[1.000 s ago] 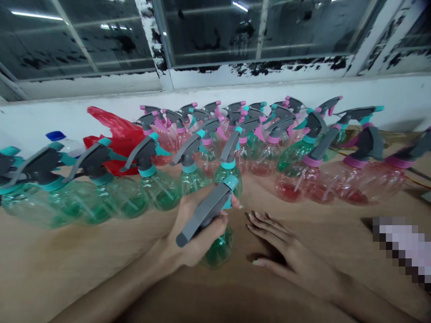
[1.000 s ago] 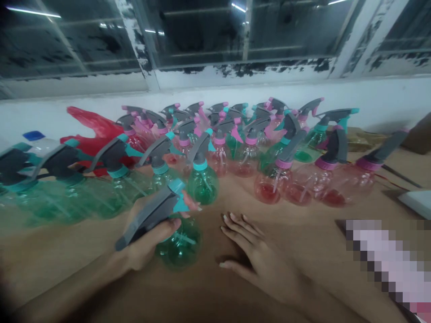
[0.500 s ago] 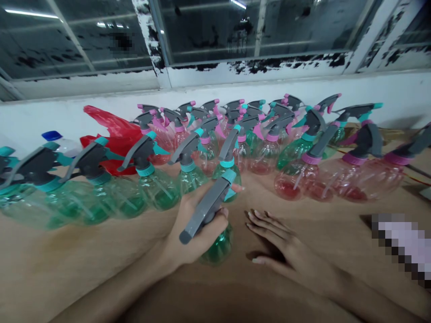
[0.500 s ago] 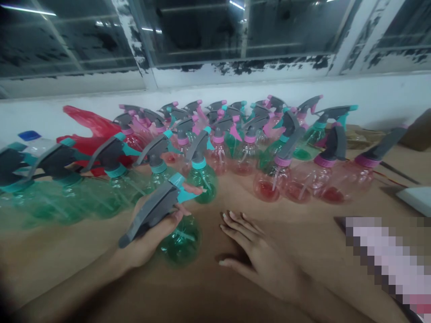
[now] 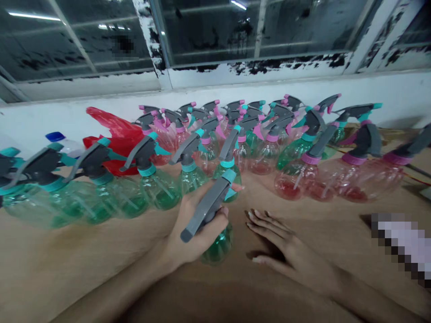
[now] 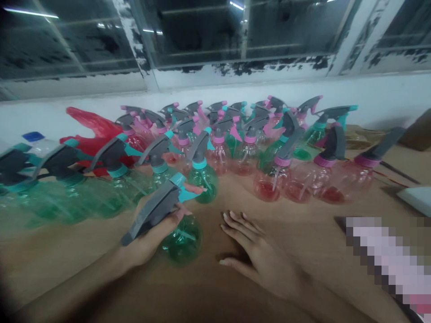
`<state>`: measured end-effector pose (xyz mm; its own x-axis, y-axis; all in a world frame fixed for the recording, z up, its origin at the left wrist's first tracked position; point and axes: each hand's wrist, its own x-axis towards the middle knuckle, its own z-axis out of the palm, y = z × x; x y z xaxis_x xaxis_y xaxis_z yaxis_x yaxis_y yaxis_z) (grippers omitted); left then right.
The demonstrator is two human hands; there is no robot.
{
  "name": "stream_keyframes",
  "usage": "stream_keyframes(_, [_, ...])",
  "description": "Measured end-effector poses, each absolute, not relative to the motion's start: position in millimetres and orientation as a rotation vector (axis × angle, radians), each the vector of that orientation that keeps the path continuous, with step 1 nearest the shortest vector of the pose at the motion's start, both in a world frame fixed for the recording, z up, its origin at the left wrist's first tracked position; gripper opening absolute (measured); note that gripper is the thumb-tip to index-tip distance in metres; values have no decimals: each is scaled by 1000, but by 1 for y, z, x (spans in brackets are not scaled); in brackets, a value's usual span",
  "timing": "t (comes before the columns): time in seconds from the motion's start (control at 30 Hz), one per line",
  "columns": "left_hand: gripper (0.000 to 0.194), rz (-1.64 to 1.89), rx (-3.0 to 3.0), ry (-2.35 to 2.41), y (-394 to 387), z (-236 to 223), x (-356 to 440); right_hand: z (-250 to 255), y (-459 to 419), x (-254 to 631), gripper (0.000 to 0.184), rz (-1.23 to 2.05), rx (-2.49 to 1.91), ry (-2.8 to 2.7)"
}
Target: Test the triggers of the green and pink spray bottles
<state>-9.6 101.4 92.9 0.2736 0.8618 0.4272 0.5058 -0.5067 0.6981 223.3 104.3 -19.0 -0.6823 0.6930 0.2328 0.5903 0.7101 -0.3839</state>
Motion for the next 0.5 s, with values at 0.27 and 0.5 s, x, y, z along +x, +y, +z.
stream_keyframes(0.27, [32, 1122, 2069, 1246, 101, 96, -8, -22, 106, 225, 60, 391, -986, -2570])
stream_keyframes(0.5, [36, 1082, 2060, 1304, 101, 94, -8, -22, 105, 224, 60, 390, -990, -2555])
